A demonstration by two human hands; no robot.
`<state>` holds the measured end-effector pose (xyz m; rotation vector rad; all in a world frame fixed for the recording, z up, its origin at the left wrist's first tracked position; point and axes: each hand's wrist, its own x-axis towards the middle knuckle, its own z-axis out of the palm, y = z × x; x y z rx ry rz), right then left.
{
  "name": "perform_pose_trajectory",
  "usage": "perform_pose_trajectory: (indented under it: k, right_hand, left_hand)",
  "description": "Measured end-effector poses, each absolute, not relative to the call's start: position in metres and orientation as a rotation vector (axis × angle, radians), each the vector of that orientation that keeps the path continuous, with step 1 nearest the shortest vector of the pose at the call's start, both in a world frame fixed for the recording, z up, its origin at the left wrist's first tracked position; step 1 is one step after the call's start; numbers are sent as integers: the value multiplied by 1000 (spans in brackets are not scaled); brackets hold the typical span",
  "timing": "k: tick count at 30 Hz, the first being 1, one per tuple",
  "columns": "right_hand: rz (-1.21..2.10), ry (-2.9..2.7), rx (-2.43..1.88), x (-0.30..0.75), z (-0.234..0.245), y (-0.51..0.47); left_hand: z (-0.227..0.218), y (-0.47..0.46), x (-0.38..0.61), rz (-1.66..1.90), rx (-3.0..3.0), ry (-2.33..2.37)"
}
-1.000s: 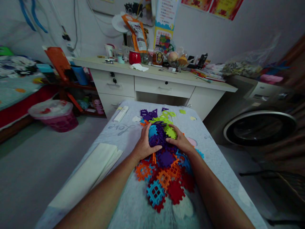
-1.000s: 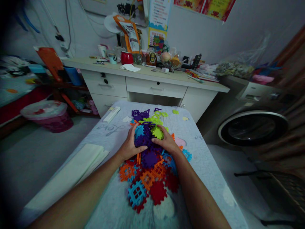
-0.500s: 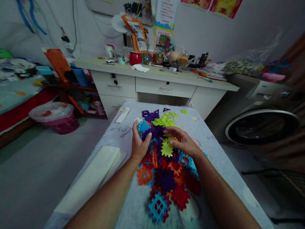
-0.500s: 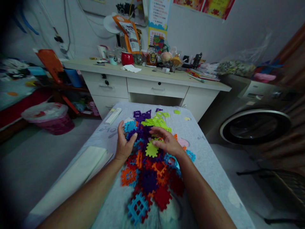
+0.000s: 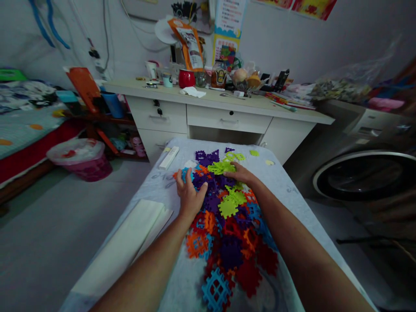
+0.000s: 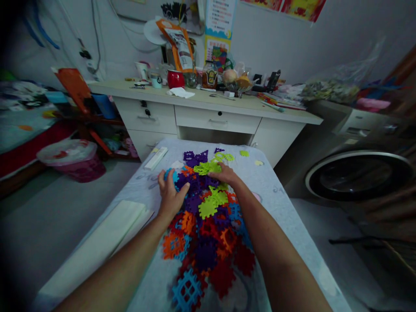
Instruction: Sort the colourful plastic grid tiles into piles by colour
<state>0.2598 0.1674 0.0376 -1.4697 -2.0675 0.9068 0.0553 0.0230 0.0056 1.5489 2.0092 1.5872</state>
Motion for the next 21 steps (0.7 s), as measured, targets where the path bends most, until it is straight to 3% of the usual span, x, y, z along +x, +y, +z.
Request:
perform_pose_trajectory:
  k: [8,16,21]
  right_hand:
    - [1387,-1883,-1194,245,57,139]
    - [1902,-1760,-716,258,77,130]
    - [1849,-1816,-766,286,85,145]
  left_hand:
    - [12,20,55,1513,1696,1828]
    - [14,25,52,1685,1423,1400]
    - [20,24,54,1744,1212,1199]
